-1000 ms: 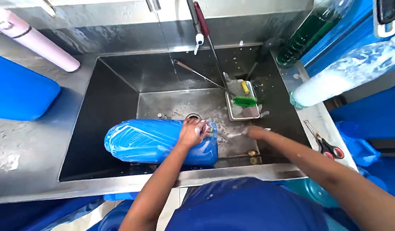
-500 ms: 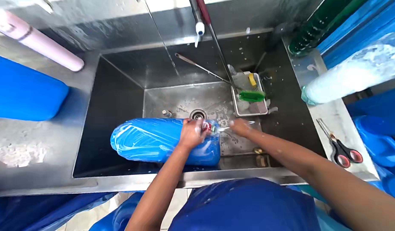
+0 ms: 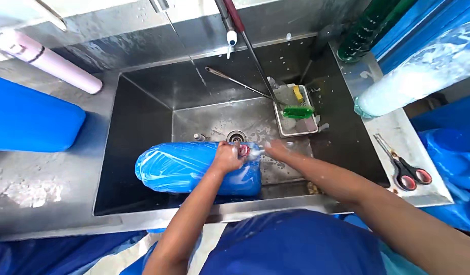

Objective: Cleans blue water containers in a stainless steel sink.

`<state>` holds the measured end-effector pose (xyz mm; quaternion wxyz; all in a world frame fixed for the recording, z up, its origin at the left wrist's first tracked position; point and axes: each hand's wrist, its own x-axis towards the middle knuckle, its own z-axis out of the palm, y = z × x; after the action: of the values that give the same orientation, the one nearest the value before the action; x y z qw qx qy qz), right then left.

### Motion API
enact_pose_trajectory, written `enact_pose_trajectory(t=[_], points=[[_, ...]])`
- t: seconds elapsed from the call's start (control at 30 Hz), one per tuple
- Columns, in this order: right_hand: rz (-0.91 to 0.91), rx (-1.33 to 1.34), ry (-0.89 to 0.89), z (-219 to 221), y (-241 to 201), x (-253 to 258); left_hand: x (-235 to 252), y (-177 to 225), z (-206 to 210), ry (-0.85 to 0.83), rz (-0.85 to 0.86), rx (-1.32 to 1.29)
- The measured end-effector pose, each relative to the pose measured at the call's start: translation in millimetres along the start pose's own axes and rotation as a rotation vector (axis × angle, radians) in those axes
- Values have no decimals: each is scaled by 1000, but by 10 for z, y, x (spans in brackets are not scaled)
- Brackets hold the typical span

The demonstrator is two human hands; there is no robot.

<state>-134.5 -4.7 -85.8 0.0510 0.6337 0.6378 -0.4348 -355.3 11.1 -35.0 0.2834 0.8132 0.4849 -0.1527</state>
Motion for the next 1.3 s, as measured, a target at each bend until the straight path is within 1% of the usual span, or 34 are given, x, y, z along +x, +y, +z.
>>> enact_pose_trajectory(t=[0.03,0.07,0.1,0.13,0.17,0.2,0.23,0.27,0.3,0.33,0.37,0.4,0.43,0.47,0.5,0.53,0.57,0.6,0.63,0.67,0.7,0.73,0.77,0.83,0.87,0.9,0.93,0.97,1.03,1.07,1.1,1.17,1.23,1.3], points=[[56,-60,-29,-81,173,25,1,0,0,54,10,-12],[105,-100,-18,-182,299,39,-7,12,25,110,34,-27],[122,-70,30,-221,299,26,-21,13,60,143,59,-31],[98,-22,98,-232,172,11,-11,33,60,151,60,-36],[44,-14,126,-211,-24,-5,8,65,58,143,36,-45],[-29,-31,105,-106,-153,1,14,85,77,129,2,-45],[-76,-41,47,22,-148,32,7,95,96,108,-32,-29],[-50,-77,-22,53,-25,54,2,88,84,88,-50,-7],[38,-151,-49,-64,195,73,9,83,41,94,-44,1],[154,-230,-54,-245,463,56,-2,74,41,127,-16,-24],[258,-254,-46,-420,687,-6,-51,20,77,186,26,-85],[324,-234,9,-574,825,-34,-107,-114,78,276,57,-163],[340,-200,83,-721,878,0,-151,-350,51,408,49,-217],[336,-151,153,-811,889,68,-212,-694,25,570,3,-220],[325,-91,196,-832,908,172,-324,-1109,-31,685,-101,-195],[319,-22,200,-808,918,294,-492,-1563,-96,734,-258,-159],[310,80,189,-762,939,442,-702,-1962,-169,720,-454,-168],[300,169,190,-691,997,629,-905,-2248,-223,668,-658,-245],[291,195,205,-634,1052,773,-1066,-2423,-217,617,-833,-400],[268,164,246,-604,1089,829,-1167,-2522,-148,606,-944,-578],[232,81,302,-615,1088,802,-1246,-2546,-99,601,-967,-722],[182,-4,356,-626,1077,774,-1323,-2496,-119,615,-922,-800],[139,-75,321,-620,1056,749,-1412,-2362,-197,643,-823,-845],[136,-159,51,-496,1061,701,-1562,-1840,-419,751,-548,-875],[162,-162,-47,-396,1146,718,-1571,-1512,-527,823,-408,-880],[198,-192,-65,-312,1278,766,-1538,-1149,-617,879,-277,-864],[235,-240,-16,-269,1424,845,-1473,-758,-663,916,-166,-788],[263,-276,57,-249,1557,948,-1380,-357,-628,946,-78,-652],[309,-303,143,-210,1678,1080,-1128,328,-318,993,84,-327],[341,-296,159,-178,1693,1108,-1005,552,-120,1001,154,-171],[380,-277,173,-153,1692,1134,-904,699,71,1015,206,-54],[426,-238,231,-131,1678,1167,-819,787,406,1038,259,47],[369,-271,262,-183,1767,1176,-866,728,634,1061,235,81],[277,-414,162,-265,1890,1172,-969,633,715,1066,213,90]])
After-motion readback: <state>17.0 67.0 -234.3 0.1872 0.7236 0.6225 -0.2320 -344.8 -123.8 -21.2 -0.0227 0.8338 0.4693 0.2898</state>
